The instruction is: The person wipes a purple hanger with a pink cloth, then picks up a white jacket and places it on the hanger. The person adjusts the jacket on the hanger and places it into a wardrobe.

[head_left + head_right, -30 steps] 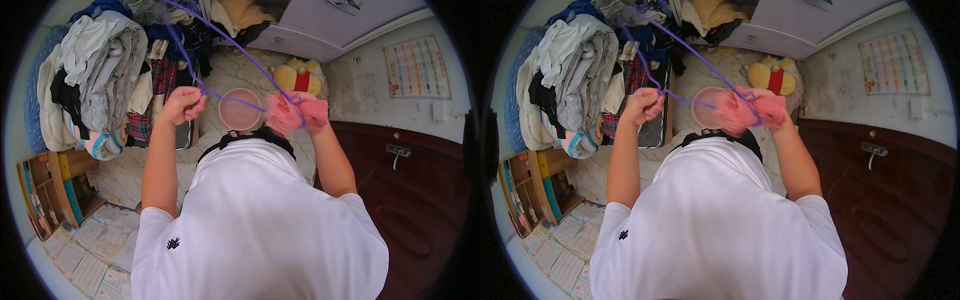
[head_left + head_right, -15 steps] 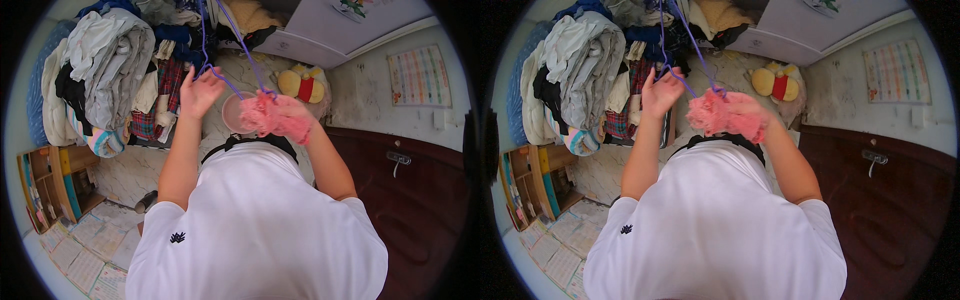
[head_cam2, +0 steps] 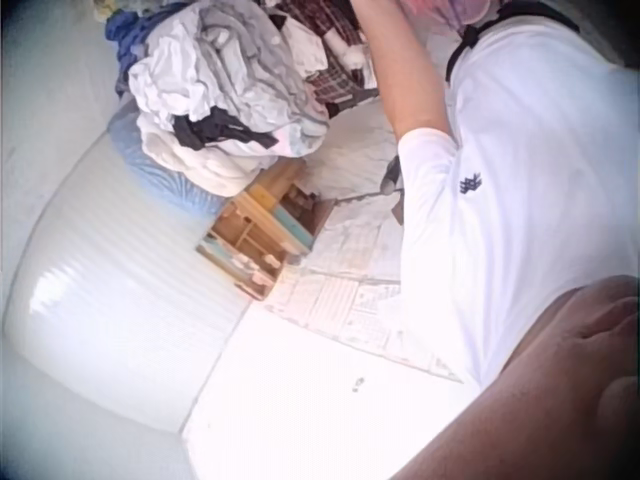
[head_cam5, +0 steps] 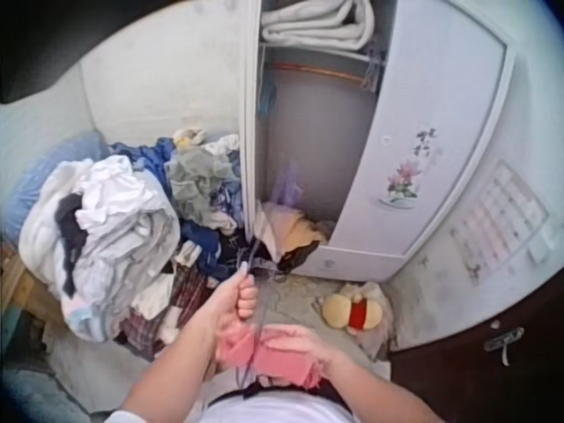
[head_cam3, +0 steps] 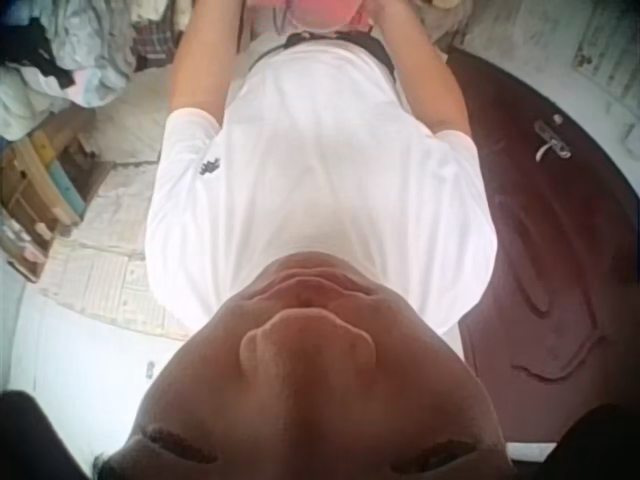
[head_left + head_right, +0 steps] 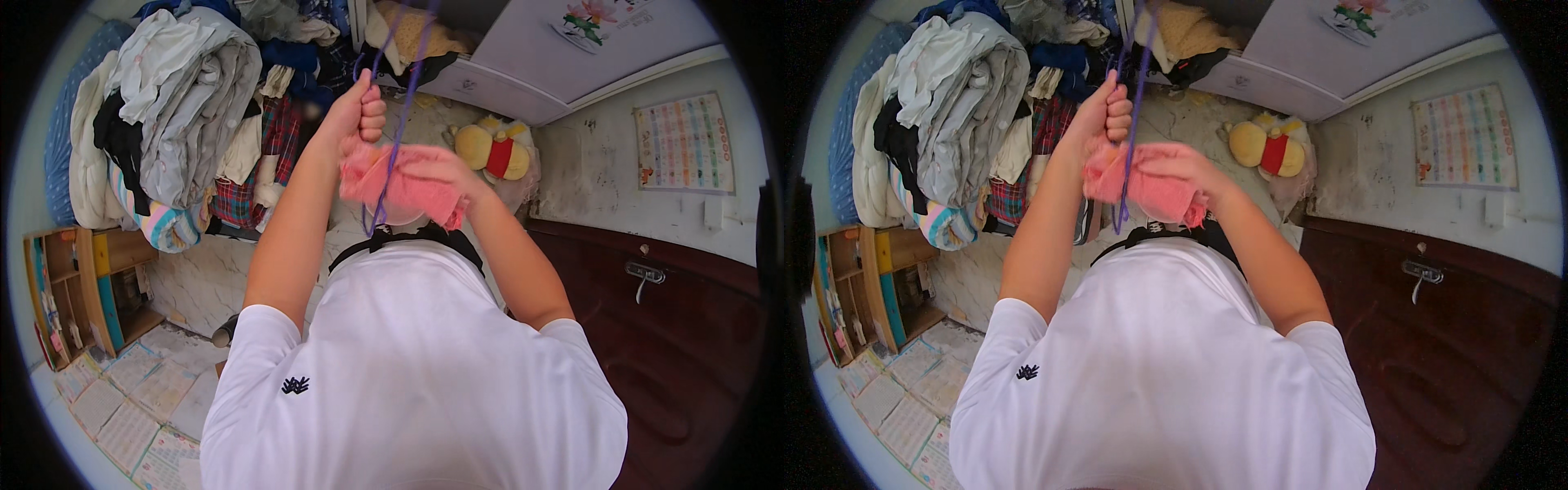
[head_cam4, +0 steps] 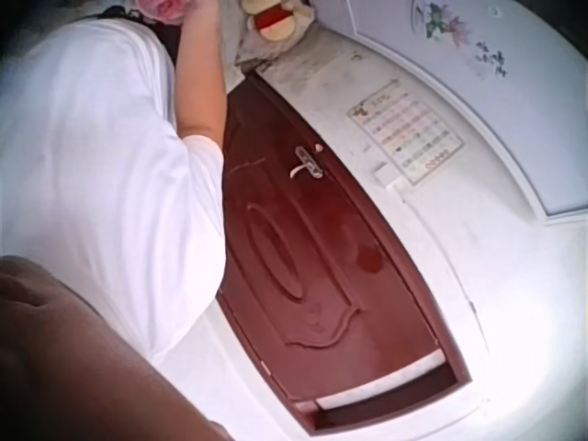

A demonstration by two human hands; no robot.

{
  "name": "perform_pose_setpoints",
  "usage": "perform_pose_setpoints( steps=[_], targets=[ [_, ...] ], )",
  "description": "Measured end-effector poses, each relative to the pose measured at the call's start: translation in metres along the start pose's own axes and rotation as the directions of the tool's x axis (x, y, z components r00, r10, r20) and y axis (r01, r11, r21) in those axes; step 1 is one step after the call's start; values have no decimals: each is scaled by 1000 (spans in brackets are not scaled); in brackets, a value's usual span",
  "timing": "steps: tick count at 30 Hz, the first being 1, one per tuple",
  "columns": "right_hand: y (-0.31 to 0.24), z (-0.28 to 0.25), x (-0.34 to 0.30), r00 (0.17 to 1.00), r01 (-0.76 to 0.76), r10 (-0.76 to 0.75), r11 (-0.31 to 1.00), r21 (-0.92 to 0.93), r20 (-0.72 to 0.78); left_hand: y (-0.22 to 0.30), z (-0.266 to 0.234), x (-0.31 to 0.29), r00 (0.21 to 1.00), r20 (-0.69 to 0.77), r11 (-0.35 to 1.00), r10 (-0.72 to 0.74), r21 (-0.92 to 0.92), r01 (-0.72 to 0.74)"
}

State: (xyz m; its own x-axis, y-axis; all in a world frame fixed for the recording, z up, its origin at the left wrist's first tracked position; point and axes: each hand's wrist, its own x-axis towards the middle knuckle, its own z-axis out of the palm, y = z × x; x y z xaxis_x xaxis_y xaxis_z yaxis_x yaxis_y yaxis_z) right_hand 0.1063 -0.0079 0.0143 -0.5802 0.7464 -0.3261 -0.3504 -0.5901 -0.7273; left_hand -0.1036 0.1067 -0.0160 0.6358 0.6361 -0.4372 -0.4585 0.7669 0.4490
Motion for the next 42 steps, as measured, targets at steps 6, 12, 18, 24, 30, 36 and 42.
perform_pose_setpoints(
  steps=[6, 12, 18, 24, 30, 36, 42],
  targets=[
    [-87, -34, -22, 932, 360, -360, 901, 243, -49, -30, -44, -29, 991, -58, 965, -119, 228, 129],
    [-84, -55, -46, 937, 295, -280, 955, 41, -207, -22, -58, -54, 988, -154, 938, -7, 341, 59],
    [-82, -100, -56, 651, 320, -463, 886, -335, -602, -11, -53, -81, 866, -363, 748, 343, 663, -19],
    [-70, 17, -34, 757, -67, -385, 757, -649, -528, -35, 1, -69, 835, -83, 130, 544, 991, 15],
    [-17, 19, -6, 858, -14, -502, 188, -982, -108, -57, 36, -65, 889, 28, 176, 458, 977, -121],
    [-18, 25, -16, 910, -107, -382, 162, -981, -163, -54, 41, -83, 945, 113, 176, 306, 969, -172],
    [-28, 12, -25, 984, 138, -161, 461, -877, 71, -64, 37, -85, 931, 116, 140, 345, 975, -173]
  ],
)
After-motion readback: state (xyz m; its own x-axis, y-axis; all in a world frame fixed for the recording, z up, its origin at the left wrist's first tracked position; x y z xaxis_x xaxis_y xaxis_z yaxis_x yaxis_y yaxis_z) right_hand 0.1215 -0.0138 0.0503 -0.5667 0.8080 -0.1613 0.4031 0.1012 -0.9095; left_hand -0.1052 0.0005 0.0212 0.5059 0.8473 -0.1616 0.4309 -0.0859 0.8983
